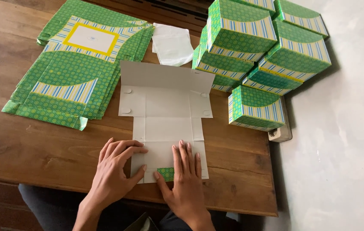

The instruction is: The person folds white paper sheets and places them into a small green and yellow patterned box, then closes the box. They then unfold a flat cardboard box blank and begin folding its flaps to form a box shape.

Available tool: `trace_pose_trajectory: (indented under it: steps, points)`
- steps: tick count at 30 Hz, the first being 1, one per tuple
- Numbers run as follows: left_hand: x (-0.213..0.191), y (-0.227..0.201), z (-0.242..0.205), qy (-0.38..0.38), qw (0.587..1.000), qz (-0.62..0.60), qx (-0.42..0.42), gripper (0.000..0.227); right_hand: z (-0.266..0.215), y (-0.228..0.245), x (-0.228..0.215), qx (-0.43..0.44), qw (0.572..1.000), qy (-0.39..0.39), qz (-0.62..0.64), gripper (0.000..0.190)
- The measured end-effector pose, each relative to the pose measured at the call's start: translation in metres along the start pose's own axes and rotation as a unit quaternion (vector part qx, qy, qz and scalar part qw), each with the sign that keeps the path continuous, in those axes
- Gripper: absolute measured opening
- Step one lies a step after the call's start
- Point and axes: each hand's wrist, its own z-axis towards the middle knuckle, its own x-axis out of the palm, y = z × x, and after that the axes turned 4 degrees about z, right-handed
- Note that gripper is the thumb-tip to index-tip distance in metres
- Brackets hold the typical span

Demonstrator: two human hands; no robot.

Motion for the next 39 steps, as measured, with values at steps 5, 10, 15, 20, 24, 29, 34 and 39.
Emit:
trace_pose_trajectory:
  steps: [5, 10, 15, 20, 24, 29, 34, 39]
  points:
    - [-0.002, 0.003, 0.0, 0.002, 1.0, -0.002, 0.009, 0.033, 0.001, 0.0, 0.0, 0.004, 1.0, 0.002, 0.008, 0.078]
    - [-0.011, 0.005, -0.001, 0.057, 0.997, -0.022, 0.043, 0.054, -0.001, -0.003, 0.003, -0.002, 1.0, -0.005, -0.008, 0.078]
    - [-0.015, 0.004, -0.002, 0.059, 0.996, -0.011, 0.069, 0.057, 0.0, 0.001, -0.003, 0.002, 1.0, 0.003, 0.005, 0.077]
    - [-0.01, 0.008, -0.004, 0.058, 0.996, -0.018, 0.071, 0.055, -0.004, -0.004, -0.006, -0.006, 1.0, -0.005, 0.03, 0.076]
    - [0.004, 0.009, -0.002, 0.01, 0.999, 0.002, 0.031, 0.04, -0.007, -0.014, -0.02, 0.006, 0.983, -0.016, 0.184, 0.055]
    - [0.018, 0.003, -0.016, -0.034, 0.999, -0.01, -0.003, 0.03, -0.022, -0.037, -0.036, -0.024, 0.989, -0.067, 0.132, 0.056]
    - [0.025, -0.015, -0.035, -0.062, 0.998, -0.007, -0.007, 0.056, -0.037, -0.065, -0.047, 0.054, 0.987, -0.049, 0.145, 0.033]
    - [0.018, 0.011, -0.039, -0.004, 0.994, -0.097, 0.044, 0.033, -0.034, -0.069, -0.072, 0.039, 0.977, -0.002, 0.209, 0.018]
